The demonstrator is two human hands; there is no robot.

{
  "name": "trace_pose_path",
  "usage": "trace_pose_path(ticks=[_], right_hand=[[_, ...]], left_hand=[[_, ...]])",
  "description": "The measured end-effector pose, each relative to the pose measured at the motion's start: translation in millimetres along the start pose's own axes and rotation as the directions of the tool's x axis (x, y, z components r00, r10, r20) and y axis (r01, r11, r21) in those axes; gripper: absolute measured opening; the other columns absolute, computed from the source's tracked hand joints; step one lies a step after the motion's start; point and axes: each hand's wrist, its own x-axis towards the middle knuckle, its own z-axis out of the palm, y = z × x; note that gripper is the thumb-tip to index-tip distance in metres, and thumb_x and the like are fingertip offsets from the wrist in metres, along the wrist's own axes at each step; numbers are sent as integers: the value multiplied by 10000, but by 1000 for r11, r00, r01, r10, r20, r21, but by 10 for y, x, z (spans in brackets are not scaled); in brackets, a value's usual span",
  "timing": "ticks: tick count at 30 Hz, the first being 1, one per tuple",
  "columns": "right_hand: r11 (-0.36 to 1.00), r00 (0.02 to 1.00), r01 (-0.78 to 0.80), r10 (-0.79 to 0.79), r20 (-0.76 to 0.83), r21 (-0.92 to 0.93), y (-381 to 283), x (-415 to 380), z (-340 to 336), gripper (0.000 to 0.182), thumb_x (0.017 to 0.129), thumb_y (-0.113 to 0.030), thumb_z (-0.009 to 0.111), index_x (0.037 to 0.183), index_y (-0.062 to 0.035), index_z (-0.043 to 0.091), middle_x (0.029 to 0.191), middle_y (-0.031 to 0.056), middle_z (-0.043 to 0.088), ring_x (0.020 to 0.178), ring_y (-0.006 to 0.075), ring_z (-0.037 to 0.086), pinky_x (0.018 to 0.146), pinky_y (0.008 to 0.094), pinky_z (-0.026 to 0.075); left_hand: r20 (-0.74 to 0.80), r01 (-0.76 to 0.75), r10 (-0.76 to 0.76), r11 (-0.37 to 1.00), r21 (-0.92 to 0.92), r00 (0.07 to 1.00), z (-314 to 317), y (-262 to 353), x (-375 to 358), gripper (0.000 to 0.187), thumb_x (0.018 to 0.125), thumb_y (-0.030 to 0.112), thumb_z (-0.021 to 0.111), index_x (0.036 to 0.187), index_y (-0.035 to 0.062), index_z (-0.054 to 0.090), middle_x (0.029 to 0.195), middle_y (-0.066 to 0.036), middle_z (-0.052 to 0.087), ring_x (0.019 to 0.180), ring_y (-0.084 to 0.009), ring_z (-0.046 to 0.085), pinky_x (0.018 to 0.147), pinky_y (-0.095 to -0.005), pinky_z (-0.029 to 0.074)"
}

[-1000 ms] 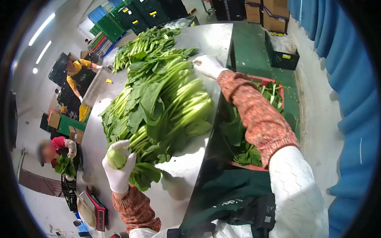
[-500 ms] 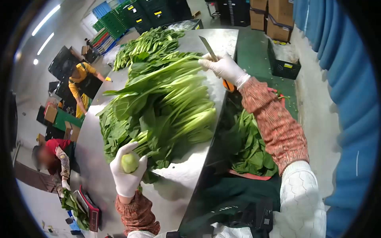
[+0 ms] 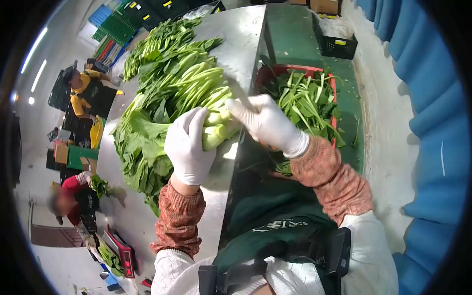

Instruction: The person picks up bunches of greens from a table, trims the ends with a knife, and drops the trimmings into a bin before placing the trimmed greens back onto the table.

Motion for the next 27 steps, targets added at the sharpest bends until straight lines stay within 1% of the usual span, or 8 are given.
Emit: trace_pose_path(ticks=[3,11,12,13,14,15,19,27], right_hand=[[806,926,225,-351,-137,-548,221,-238,44,282,832,-59,678,1113,-44,667,944,181,701,823,277,715,669,327,558],[683,928,95,-324,-184,-724,145,-248,50,341,863,-46,581,1200,-89,613,871,174,701,754,348,691,674,409,555],[723,918,51,-305,-253,-689,430,-126,-75,252,934,-112,587,1172,-35,612,684,80,666,547,179,602,535,296,477],[973,899,83,-166,-405,-213,816,74,-303,272,987,-228,542,1113,-2,625,643,50,661,518,133,570,512,283,453],[956,851,-219,90,-517,-194,731,108,-543,317,1003,-279,519,1035,14,638,622,23,647,489,86,524,481,255,412],[935,810,-151,-69,-582,-321,1133,174,-854,317,997,-293,518,947,-7,643,622,30,649,430,75,456,438,241,361],[912,859,-294,121,-498,-286,1476,-16,-1317,338,963,-290,503,786,-38,642,648,52,695,434,99,500,439,281,399],[973,957,-162,114,-266,-166,547,136,-534,260,989,-202,547,1157,-63,688,698,-35,628,463,-3,352,433,188,274]], left_hand=[[146,194,-175,972,-128,974,-130,136,100,409,691,56,706,1093,59,636,1042,-128,651,921,-317,633,809,-381,513],[133,182,-152,951,-250,979,-176,266,185,379,703,33,729,1069,24,630,984,-158,651,863,-339,645,780,-371,522],[107,177,-152,940,-292,983,-196,265,203,362,710,33,734,1058,19,632,969,-161,653,846,-335,648,774,-362,523],[82,172,-154,926,-335,985,-227,268,215,346,717,32,738,1046,14,634,954,-163,654,828,-332,651,767,-352,524],[48,191,-187,901,-390,981,-305,223,231,285,747,52,755,1004,2,643,915,-147,660,811,-277,662,766,-330,524],[54,293,-301,845,-447,952,-434,182,247,245,768,28,748,990,-13,653,935,-116,680,823,-228,659,785,-334,521],[204,425,-700,156,-892,685,-934,-249,207,410,863,58,613,1246,-51,515,1132,-169,640,1031,-295,641,942,-436,518],[502,114,-516,-610,-784,694,-617,-675,-173,522,885,201,608,1362,63,447,1167,-151,574,1075,-324,567,1042,-561,424]])
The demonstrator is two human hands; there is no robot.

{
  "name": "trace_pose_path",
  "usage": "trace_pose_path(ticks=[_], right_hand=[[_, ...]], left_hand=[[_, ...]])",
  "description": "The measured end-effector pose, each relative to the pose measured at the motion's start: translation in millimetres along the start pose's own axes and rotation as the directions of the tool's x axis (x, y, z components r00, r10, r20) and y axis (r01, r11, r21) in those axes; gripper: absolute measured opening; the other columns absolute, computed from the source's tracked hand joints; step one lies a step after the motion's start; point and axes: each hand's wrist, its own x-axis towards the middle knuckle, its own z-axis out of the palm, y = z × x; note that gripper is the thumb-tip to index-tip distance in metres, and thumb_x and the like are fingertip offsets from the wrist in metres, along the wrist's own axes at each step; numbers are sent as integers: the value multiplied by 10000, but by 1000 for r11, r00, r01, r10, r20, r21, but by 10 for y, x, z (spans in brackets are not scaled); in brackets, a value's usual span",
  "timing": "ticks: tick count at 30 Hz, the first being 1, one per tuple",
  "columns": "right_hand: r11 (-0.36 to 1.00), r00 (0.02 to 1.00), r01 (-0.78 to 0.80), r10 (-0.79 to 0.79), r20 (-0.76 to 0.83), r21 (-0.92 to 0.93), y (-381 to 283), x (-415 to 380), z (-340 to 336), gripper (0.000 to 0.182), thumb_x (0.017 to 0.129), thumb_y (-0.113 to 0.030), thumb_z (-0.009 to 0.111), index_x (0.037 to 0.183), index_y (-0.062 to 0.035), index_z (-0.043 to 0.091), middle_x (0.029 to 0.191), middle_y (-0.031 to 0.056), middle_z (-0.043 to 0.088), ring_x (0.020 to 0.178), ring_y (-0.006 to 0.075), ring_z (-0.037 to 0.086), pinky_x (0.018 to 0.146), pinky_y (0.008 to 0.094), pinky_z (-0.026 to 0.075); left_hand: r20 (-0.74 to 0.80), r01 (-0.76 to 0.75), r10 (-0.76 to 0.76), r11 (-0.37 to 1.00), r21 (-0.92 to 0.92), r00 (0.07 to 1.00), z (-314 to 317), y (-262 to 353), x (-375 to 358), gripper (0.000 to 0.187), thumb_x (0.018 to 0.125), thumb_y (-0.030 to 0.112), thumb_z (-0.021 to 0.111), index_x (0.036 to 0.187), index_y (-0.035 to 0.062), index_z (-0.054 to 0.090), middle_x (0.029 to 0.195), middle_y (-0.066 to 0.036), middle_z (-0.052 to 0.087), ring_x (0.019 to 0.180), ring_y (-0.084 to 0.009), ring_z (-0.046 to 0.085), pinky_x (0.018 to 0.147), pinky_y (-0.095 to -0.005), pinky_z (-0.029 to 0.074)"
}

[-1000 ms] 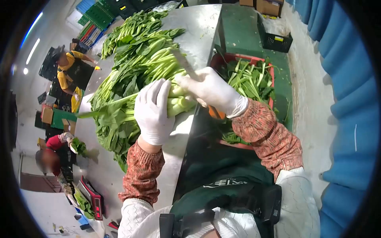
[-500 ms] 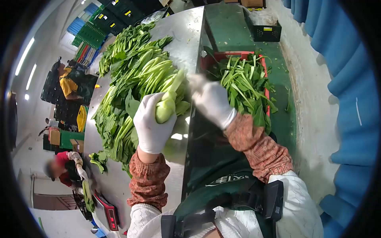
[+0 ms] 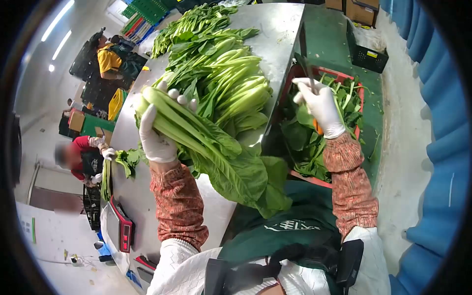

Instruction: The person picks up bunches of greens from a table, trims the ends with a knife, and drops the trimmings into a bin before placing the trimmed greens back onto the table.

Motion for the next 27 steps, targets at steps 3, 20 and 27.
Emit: trace_pose_path(ticks=[3,20,27], right_hand=[[992,980,126,-124,157,-3,-458,-69,227,250,995,-191,538,1164,-81,686,707,-35,632,470,-7,369,436,183,283],[793,773,606,-571,277,-54,-725,-459,1006,163,791,-48,700,943,-21,648,857,139,676,793,305,691,730,339,549],[633,744,668,-587,320,-391,-1055,-536,581,172,832,-2,696,999,-15,657,915,148,662,820,264,667,729,315,520]], left_hand=[[44,98,-99,995,22,994,-86,-134,25,699,777,170,654,1411,11,406,1210,-148,560,1099,-297,563,1053,-492,422],[71,137,-167,940,313,983,190,-471,-219,620,753,97,634,1338,-31,472,1383,-206,507,1252,-289,515,1087,-421,387],[53,-60,29,417,907,998,252,-225,-333,304,765,59,705,1049,43,598,901,-22,640,782,-95,585,741,-268,507]])
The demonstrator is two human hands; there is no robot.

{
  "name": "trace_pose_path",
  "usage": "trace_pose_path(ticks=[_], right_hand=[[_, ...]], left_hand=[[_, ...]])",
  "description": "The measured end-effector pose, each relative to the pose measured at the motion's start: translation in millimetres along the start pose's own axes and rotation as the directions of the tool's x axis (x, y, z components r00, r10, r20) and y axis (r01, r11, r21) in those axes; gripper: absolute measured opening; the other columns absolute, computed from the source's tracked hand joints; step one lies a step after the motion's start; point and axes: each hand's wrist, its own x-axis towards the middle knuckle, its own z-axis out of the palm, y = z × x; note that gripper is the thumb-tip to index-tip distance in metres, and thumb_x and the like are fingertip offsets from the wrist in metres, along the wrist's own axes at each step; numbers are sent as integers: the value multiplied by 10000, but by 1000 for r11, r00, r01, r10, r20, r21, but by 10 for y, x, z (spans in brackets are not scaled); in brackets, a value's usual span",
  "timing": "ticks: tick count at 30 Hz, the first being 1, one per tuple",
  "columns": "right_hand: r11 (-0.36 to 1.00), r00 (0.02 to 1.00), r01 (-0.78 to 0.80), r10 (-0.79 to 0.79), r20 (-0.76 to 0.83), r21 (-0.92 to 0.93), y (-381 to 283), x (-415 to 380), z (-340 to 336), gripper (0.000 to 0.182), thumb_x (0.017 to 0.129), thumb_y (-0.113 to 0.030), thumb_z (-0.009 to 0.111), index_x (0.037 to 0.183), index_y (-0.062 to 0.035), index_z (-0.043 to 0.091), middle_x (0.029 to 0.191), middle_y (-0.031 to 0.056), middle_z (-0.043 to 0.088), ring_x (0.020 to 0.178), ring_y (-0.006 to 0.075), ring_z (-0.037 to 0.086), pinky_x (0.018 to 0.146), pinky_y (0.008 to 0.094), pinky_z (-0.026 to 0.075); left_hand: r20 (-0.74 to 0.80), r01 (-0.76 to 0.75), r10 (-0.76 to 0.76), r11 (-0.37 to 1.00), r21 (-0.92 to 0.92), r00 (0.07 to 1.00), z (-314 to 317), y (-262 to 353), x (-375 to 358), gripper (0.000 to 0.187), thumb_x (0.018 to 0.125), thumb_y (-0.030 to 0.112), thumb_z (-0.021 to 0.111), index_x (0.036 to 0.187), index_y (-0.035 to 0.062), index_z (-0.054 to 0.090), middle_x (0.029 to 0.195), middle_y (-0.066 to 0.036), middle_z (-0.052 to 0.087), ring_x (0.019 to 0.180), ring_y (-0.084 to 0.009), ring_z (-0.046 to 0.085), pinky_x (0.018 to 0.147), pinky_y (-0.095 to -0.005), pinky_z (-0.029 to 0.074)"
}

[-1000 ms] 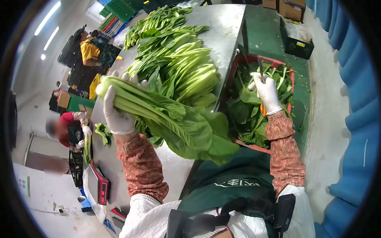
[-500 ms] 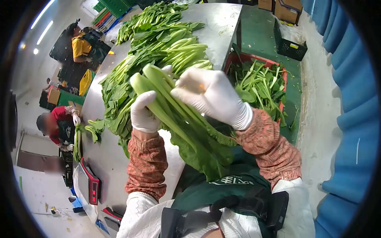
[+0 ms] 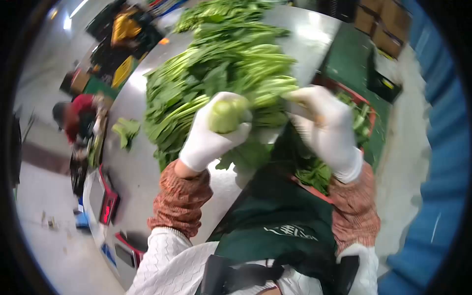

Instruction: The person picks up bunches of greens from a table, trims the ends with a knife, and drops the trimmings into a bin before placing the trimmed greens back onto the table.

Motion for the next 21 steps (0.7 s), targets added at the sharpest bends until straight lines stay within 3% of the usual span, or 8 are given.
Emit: trace_pose_path(ticks=[2,5,9,11,16,17,18,21], right_hand=[[989,993,-59,44,-106,-139,117,-14,-182,150,920,1,616,1066,24,636,949,82,659,851,130,608,778,271,491],[917,905,-398,399,-151,36,1160,-256,-516,198,991,-88,554,1145,24,608,995,55,653,919,92,585,830,241,463],[808,875,-477,476,-93,-347,2119,-1013,-713,405,1000,-178,545,1343,35,515,1295,180,606,1199,233,575,1011,307,415],[753,783,-616,618,-70,-232,2375,-1509,-711,414,994,-157,553,1337,70,507,1304,178,600,1195,203,559,1027,314,405],[564,567,-824,821,-71,-61,2512,-2229,-698,371,990,-120,543,1306,73,542,1256,152,616,1119,196,582,985,321,439],[511,515,-857,855,-57,-66,2460,-2211,-672,367,989,-119,543,1302,71,547,1251,150,618,1112,195,584,979,321,444],[449,453,-891,890,-57,-71,2395,-2227,-680,363,988,-119,542,1298,70,551,1246,147,619,1105,193,586,973,321,449],[602,603,-796,797,-13,-62,2193,-1893,-459,357,987,-139,554,1274,73,567,1206,134,642,1089,174,590,956,296,451]], left_hand=[[-45,50,-46,994,102,998,-214,-8,-137,219,782,75,716,983,59,632,847,2,632,763,-78,570,731,-247,490],[-191,-87,116,984,153,975,-842,-44,-420,274,780,33,699,1047,37,636,888,-83,679,796,-153,635,741,-274,507],[-594,-285,-226,712,-642,772,-1842,-217,-1197,439,921,211,595,1293,7,484,1158,-170,611,1142,-317,580,1056,-576,413],[-731,-472,-365,581,-663,577,-2389,-603,-1625,580,868,231,705,1335,-2,453,1230,-183,580,1187,-321,553,1081,-686,329],[-706,-605,-700,518,-605,107,-3230,-1606,-2818,643,820,243,733,1313,-61,453,1295,-256,533,1203,-429,505,1062,-618,358],[-682,-575,-708,486,-659,182,-3548,-1940,-3185,562,829,227,715,1293,-6,499,1308,-237,536,1217,-417,497,1066,-615,347],[-693,-587,-721,558,-586,5,-3928,-2290,-3422,441,840,239,698,1206,26,577,1236,-186,605,1174,-386,543,1046,-568,388],[-734,-526,-654,565,-636,185,-5292,-3090,-4166,376,841,290,683,1155,92,618,1104,-98,635,889,-307,609,985,-413,461]])
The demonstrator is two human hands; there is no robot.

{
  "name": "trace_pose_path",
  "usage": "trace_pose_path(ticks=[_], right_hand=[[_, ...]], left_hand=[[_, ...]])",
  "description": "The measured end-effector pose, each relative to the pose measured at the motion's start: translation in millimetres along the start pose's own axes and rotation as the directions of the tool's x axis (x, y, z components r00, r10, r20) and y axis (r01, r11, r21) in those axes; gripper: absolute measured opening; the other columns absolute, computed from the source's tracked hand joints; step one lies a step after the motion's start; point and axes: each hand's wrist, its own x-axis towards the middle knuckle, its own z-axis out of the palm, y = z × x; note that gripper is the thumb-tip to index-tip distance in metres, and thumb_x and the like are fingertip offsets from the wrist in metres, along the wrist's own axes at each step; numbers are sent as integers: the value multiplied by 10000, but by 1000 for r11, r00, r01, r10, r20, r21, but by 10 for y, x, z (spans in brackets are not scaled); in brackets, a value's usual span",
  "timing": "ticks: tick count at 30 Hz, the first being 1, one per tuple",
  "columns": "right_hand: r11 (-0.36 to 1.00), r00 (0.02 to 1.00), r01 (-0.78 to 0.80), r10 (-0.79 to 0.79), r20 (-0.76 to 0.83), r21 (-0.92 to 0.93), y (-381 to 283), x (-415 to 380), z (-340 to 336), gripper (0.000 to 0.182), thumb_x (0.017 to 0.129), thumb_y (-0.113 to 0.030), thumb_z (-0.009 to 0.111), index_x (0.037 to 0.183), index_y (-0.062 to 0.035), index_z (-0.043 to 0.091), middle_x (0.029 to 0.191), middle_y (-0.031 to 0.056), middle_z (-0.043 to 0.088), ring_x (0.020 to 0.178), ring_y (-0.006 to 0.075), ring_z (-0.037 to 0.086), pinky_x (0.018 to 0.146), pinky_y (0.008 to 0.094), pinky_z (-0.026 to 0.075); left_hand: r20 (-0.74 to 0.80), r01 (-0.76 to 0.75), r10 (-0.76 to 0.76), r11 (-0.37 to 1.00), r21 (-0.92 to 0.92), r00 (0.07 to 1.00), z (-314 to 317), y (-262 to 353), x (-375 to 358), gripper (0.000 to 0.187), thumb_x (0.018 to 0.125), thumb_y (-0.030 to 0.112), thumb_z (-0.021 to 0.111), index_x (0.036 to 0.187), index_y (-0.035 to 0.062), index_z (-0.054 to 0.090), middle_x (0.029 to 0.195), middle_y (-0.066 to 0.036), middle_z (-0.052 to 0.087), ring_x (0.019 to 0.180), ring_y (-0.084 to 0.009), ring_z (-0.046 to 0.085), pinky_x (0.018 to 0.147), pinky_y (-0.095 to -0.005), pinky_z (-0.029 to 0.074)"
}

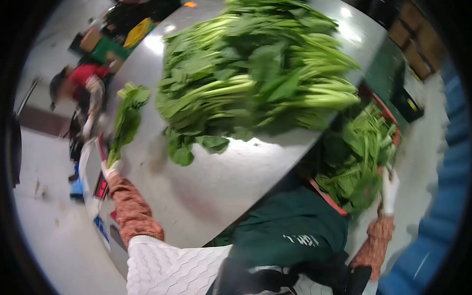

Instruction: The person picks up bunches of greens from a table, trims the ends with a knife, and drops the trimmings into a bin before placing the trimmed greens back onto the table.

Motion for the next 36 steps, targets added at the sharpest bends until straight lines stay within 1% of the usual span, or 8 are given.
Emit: trace_pose_path(ticks=[7,11,14,16,20,29,34,36], right_hand=[[971,976,207,-214,41,122,-1075,283,708,311,950,-151,622,1205,25,637,1092,93,702,987,123,648,875,264,498],[929,956,229,-270,111,290,-1743,389,962,261,951,-139,609,1146,29,653,960,80,718,891,107,672,813,255,512],[953,968,229,-243,52,197,-2048,538,1076,284,939,-252,643,1019,17,681,823,69,706,738,100,646,698,266,507],[970,978,119,-151,145,211,-2145,581,1129,316,919,-296,664,954,17,683,770,68,692,675,97,608,654,277,492],[945,962,268,-275,10,187,-2140,474,1194,337,883,-312,708,867,24,681,690,89,654,605,96,540,603,284,459],[805,880,475,-440,-178,355,-1914,1140,1005,310,890,-277,681,1068,-23,686,893,129,712,818,172,675,756,303,517],[844,843,536,-534,63,-7,-2469,1400,1013,245,855,-261,659,1042,-109,703,910,123,717,838,258,689,795,346,529],[758,798,573,-603,0,312,-2462,1382,975,191,856,-208,675,966,-52,692,828,75,706,757,158,660,717,294,518]], left_hand=[[-173,113,-65,953,281,983,1763,-1212,-940,971,836,257,760,1506,-39,122,1489,-244,337,1315,-367,448,1118,-490,372],[388,-323,36,626,710,921,2395,-2364,-2000,402,968,157,581,1311,-41,513,1252,-191,597,1127,-275,597,993,-380,490],[783,-763,-75,190,619,617,2850,-3083,-3144,176,929,54,629,1088,-15,666,1029,-71,657,902,-145,637,834,-271,524],[866,-779,-194,379,500,462,2869,-3614,-3573,170,866,-12,678,1035,3,683,985,-80,688,860,-143,649,807,-273,519],[947,-983,-267,81,-164,-180,3212,-4308,-4316,245,753,10,744,989,59,700,942,-110,705,832,-279,666,766,-353,526],[957,-979,-239,155,-130,-164,3484,-4707,-4623,223,783,49,734,999,70,687,952,-99,701,865,-283,660,789,-356,512],[937,-978,-289,123,-170,-199,3479,-4754,-4787,210,770,65,743,975,68,694,905,-113,696,822,-292,662,758,-360,514],[942,-977,-269,135,-168,-199,3523,-4703,-4823,251,758,49,747,1003,59,694,924,-117,701,849,-290,666,782,-358,515]])
